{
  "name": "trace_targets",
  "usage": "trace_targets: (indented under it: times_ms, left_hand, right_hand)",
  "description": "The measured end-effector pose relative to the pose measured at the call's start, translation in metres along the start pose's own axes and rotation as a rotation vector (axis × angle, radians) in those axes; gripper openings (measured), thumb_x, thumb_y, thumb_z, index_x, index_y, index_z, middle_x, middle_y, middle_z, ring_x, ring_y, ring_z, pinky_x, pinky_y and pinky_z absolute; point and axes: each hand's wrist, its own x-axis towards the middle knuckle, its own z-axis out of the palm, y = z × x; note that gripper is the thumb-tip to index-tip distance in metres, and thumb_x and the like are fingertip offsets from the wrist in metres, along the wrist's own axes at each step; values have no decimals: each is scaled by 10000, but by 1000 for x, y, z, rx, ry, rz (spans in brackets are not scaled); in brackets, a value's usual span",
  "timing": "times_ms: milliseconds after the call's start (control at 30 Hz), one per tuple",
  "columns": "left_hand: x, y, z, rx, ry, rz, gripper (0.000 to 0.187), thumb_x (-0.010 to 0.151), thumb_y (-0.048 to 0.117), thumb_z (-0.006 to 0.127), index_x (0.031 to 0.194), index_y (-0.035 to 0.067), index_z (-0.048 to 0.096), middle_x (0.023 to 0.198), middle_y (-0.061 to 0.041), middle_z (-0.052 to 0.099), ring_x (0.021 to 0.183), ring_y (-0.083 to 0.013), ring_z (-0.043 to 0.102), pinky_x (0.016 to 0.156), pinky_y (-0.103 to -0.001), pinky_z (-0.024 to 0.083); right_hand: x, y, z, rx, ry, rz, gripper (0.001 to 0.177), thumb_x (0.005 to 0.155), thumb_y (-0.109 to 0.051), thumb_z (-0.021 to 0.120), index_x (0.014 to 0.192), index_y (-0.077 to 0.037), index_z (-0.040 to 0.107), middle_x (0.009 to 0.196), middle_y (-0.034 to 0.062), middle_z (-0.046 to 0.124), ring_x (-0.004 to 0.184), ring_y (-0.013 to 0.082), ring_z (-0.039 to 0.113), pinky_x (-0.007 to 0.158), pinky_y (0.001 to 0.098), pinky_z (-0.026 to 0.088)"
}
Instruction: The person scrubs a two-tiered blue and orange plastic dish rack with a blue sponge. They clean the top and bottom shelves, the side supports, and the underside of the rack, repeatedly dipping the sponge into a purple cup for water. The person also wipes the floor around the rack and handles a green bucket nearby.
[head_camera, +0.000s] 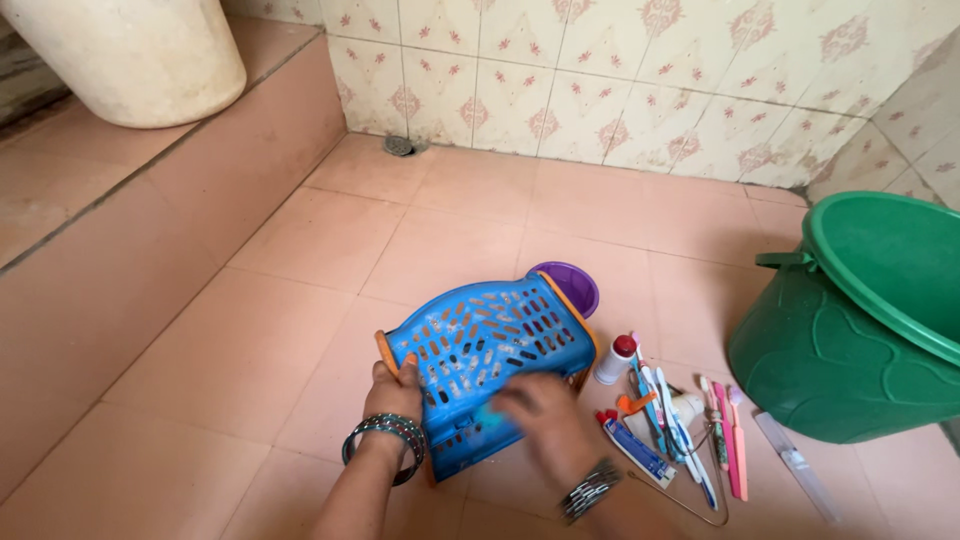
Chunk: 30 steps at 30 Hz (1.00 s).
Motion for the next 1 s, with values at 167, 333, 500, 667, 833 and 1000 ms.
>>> trace_targets:
  times_ms: [167,333,500,667,833,1000]
  left_hand:
    - [-1,4,4,-14,8,8,452,1014,444,442,1224,52,518,1066,-239,737,1010,-382,729,906,-457,547]
    - [-2,8,3,-27,15,18,464,1021,468,441,1224,57,516,1068,-235,737,1017,-377,721,908,-455,546]
    - [-11,10,-1,-40,-10,-21,472,1022,484,430,1229,71,527,1065,-221,734,998,-365,730,890,-448,552]
    - [-12,9,1,-157,-98,-7,468,979,485,445,1215,99,562,1039,-210,755,964,-359,754,870,-455,566]
    - [8,-3,15,-169,-187,90,639,1002,600,283,1251,122,626,1120,-184,743,1072,-339,708,968,-419,524]
    - [4,-4,35,-46,1,113,702,989,577,183,1327,185,657,1285,-214,667,1230,-443,567,1107,-468,402]
  right_hand:
    - [-5,47,-38,-101,19,303,298,739,6,677,1013,-110,685,1128,94,669,1059,331,611,920,425,509]
    - [2,-4,-7,19,-27,121,392,691,88,606,1017,-111,695,1120,106,677,1093,327,633,943,419,518]
    - [7,15,-35,63,58,403,264,781,6,677,1019,-108,687,1042,110,711,1002,307,682,871,399,536]
    - [53,21,-87,549,-40,941,304,883,-66,673,1176,-141,639,1026,119,751,930,266,734,795,359,581]
    - [70,-30,-55,506,-75,449,327,829,-9,667,1124,-127,743,1135,79,715,1067,240,687,913,332,551]
    - [64,-49,-6,165,-34,103,368,726,0,721,1055,-136,812,1106,100,729,1059,321,643,939,424,513]
